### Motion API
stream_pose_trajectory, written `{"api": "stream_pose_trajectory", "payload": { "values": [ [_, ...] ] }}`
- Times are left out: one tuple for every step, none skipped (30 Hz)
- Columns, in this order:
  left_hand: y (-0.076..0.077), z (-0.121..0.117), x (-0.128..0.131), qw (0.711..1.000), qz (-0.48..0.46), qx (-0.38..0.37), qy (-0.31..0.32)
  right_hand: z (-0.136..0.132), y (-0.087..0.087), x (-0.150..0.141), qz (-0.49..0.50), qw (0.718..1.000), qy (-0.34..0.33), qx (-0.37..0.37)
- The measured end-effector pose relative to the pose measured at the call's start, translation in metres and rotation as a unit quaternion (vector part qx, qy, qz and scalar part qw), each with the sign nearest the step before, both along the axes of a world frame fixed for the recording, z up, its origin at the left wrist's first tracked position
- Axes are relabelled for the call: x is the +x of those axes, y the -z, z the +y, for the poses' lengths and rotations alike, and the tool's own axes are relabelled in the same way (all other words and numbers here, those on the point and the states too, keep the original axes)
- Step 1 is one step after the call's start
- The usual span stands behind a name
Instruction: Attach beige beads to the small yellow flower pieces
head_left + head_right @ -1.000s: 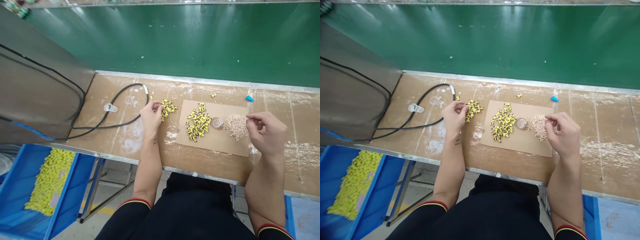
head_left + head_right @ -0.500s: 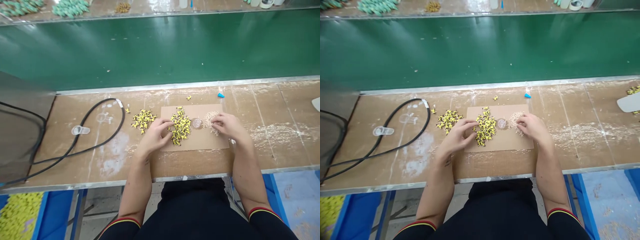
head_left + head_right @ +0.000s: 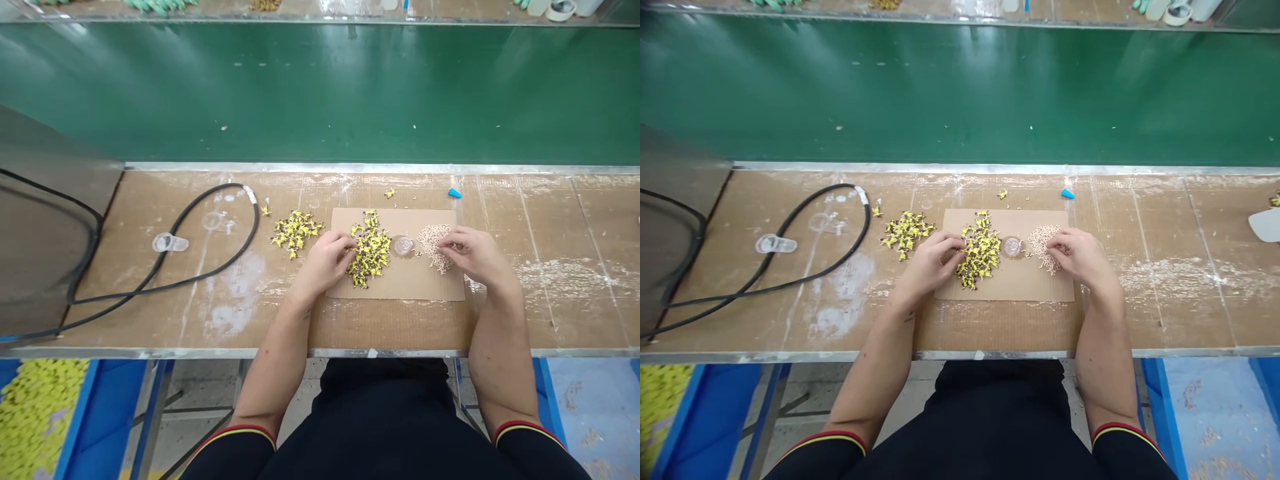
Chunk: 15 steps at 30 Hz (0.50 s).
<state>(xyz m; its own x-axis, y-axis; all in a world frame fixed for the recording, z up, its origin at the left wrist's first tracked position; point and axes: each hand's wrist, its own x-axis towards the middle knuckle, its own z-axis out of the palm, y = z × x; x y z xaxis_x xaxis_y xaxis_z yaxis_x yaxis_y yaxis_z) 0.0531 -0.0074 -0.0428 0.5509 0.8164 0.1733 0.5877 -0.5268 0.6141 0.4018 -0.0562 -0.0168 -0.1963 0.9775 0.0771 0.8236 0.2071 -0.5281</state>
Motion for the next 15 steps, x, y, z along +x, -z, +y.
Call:
{"api": "stream_pose_trajectory", "payload": {
  "values": [
    [0.001, 0.000, 0.001, 1.000, 0.004, 0.006, 0.001, 0.000, 0.000, 0.000, 0.004, 1.000, 0.002, 0.005],
    [0.001, 0.000, 0.001, 1.000, 0.008, 0.010, 0.003, 0.000, -0.001, 0.000, 0.008, 1.000, 0.006, 0.011],
    [0.002, 0.000, 0.001, 1.000, 0.012, 0.013, 0.005, -0.001, -0.002, -0.001, 0.013, 1.000, 0.009, 0.018],
    [0.003, 0.001, 0.002, 1.000, 0.016, 0.016, 0.006, -0.001, -0.003, -0.003, 0.019, 0.999, 0.013, 0.024],
    [0.003, 0.001, 0.002, 1.000, 0.017, 0.019, 0.005, -0.002, -0.005, -0.006, 0.029, 0.999, 0.016, 0.032],
    [0.003, 0.001, 0.003, 1.000, 0.017, 0.020, 0.003, -0.003, -0.008, -0.009, 0.041, 0.998, 0.019, 0.039],
    [0.003, 0.001, 0.003, 1.000, 0.016, 0.022, -0.001, -0.004, -0.011, -0.012, 0.055, 0.997, 0.023, 0.046],
    [0.002, 0.001, 0.003, 1.000, 0.017, 0.022, -0.006, -0.004, -0.014, -0.016, 0.070, 0.996, 0.026, 0.052],
    [0.001, 0.001, 0.003, 1.000, 0.018, 0.022, -0.010, -0.005, -0.016, -0.020, 0.087, 0.994, 0.030, 0.058],
    [0.000, 0.001, 0.003, 0.999, 0.020, 0.022, -0.015, -0.005, -0.019, -0.023, 0.103, 0.992, 0.035, 0.064],
    [-0.001, 0.000, 0.002, 0.999, 0.021, 0.022, -0.021, -0.006, -0.021, -0.026, 0.118, 0.990, 0.039, 0.070],
    [-0.003, 0.000, 0.001, 0.999, 0.023, 0.021, -0.028, -0.006, -0.022, -0.028, 0.131, 0.988, 0.043, 0.075],
    [-0.004, 0.000, 0.000, 0.999, 0.024, 0.019, -0.035, -0.006, -0.024, -0.029, 0.142, 0.986, 0.047, 0.078],
    [-0.004, 0.000, -0.001, 0.999, 0.027, 0.017, -0.040, -0.006, -0.024, -0.030, 0.151, 0.984, 0.050, 0.078],
    [-0.004, 0.000, -0.003, 0.998, 0.031, 0.014, -0.043, -0.007, -0.025, -0.031, 0.158, 0.983, 0.052, 0.076]
  ]
}}
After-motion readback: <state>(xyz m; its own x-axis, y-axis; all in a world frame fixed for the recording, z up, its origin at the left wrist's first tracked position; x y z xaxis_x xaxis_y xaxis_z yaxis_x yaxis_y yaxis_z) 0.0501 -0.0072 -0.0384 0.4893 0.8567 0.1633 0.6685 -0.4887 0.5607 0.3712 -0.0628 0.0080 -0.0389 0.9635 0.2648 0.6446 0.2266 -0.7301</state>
